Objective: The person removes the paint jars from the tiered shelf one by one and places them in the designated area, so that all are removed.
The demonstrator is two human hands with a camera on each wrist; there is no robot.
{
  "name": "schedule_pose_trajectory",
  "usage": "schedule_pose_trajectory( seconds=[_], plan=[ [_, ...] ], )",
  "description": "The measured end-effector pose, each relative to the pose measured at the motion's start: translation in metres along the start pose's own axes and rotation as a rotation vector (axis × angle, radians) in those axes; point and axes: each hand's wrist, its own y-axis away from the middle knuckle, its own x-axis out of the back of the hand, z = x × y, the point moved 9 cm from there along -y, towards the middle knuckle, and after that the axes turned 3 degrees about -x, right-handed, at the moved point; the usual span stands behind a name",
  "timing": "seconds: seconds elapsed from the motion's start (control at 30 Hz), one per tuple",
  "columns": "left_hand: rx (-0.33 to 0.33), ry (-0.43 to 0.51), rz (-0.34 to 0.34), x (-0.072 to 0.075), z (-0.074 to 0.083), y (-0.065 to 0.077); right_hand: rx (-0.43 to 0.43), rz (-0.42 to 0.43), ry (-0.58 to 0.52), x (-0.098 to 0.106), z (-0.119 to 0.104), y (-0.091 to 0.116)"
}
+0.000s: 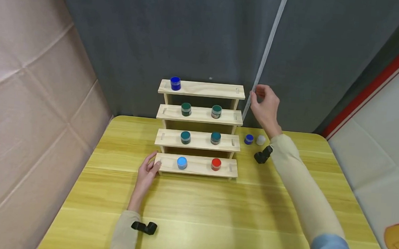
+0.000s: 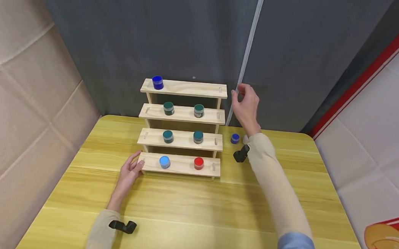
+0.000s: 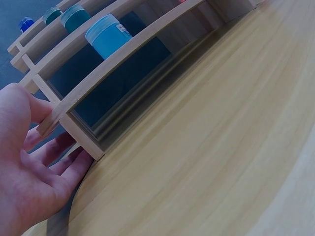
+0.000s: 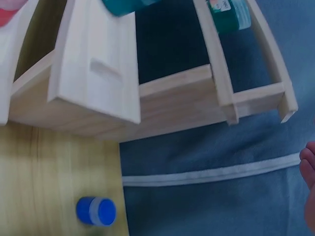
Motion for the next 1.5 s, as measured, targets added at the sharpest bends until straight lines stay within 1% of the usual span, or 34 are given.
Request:
schedule_pose_trajectory(
  seconds=[0.07, 0.13, 0.23, 0.47, 0.63, 0.93, 1.07, 1.3, 1.37, 1.43, 1.5],
  plan=[
    [-0.002, -0.003, -0.007, -0.002, 0.006, 0.003, 0.015, 0.003, -0.009, -0.001, -0.006, -0.003],
    [-0.019, -0.015, -0.018, -0.003, 0.011, 0.005, 0.028, 0.004, -0.018, -0.002, -0.012, -0.005],
    [-0.033, -0.022, -0.026, -0.005, 0.015, 0.007, 0.051, -0.002, -0.016, -0.006, -0.021, -0.008],
    [-0.034, -0.006, -0.023, -0.006, 0.015, 0.006, 0.093, -0.026, -0.035, -0.019, -0.039, -0.016],
    [-0.043, -0.013, -0.027, -0.006, 0.016, 0.005, 0.084, -0.056, -0.063, -0.032, -0.049, -0.019],
    [-0.03, -0.018, -0.025, -0.01, 0.018, 0.007, 0.085, -0.097, -0.077, -0.054, -0.068, -0.023],
    [-0.028, -0.016, -0.027, -0.011, 0.014, 0.005, 0.079, -0.119, -0.071, -0.062, -0.076, -0.026],
    [-0.009, -0.014, -0.016, -0.011, -0.01, -0.005, 0.077, -0.183, -0.055, -0.077, -0.092, -0.027],
    [-0.011, -0.016, -0.013, -0.011, -0.01, -0.005, 0.071, -0.206, -0.047, -0.084, -0.096, -0.027],
    [-0.022, -0.014, -0.016, -0.013, -0.002, -0.001, 0.069, -0.23, -0.045, -0.09, -0.101, -0.027],
    [-0.03, -0.005, -0.015, -0.014, -0.001, 0.0, 0.069, -0.254, -0.04, -0.096, -0.106, -0.026]
  ],
)
